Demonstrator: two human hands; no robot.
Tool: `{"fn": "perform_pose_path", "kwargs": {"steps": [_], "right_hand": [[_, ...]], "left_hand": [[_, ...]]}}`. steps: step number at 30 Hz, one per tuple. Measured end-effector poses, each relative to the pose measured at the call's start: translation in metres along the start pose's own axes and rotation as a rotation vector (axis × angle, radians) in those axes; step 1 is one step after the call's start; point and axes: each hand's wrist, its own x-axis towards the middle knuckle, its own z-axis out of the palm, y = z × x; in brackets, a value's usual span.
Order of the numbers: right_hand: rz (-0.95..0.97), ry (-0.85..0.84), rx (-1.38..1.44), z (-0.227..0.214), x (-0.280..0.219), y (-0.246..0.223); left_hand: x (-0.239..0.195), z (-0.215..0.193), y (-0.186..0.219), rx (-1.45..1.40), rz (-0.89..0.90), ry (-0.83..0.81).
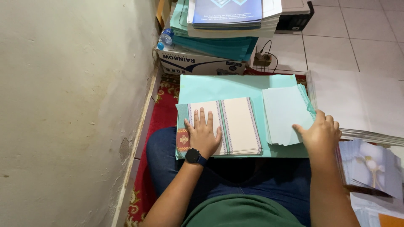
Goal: The person sits on the floor and assembles notebooks by placing a light blue cover sheet over a white inner block, then pressing down along the spine to secure the binding. The person repeats this process for multiple notebooks, handling each one individually.
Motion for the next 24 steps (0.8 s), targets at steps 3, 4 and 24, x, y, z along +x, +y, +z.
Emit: {"fn": "perform_pose_path", "kwargs": {"steps": [3, 4, 24], "right_hand": [[-0.07, 0.063, 0.137, -0.018, -0.009, -0.01], [-0.093, 0.066, 0.221, -0.028, -0.013, -0.017], [-1.116, -0.143, 0.691, -0.012, -0.111, -0.178]], "left_hand": [[-0.001, -0.001, 0.0, -0.007, -0.004, -0.003], [-0.001, -0.001, 0.0, -0.021, -0.004, 0.002], [0.013, -0.023, -0.064, -0.923, -0.545, -0.302]]}}
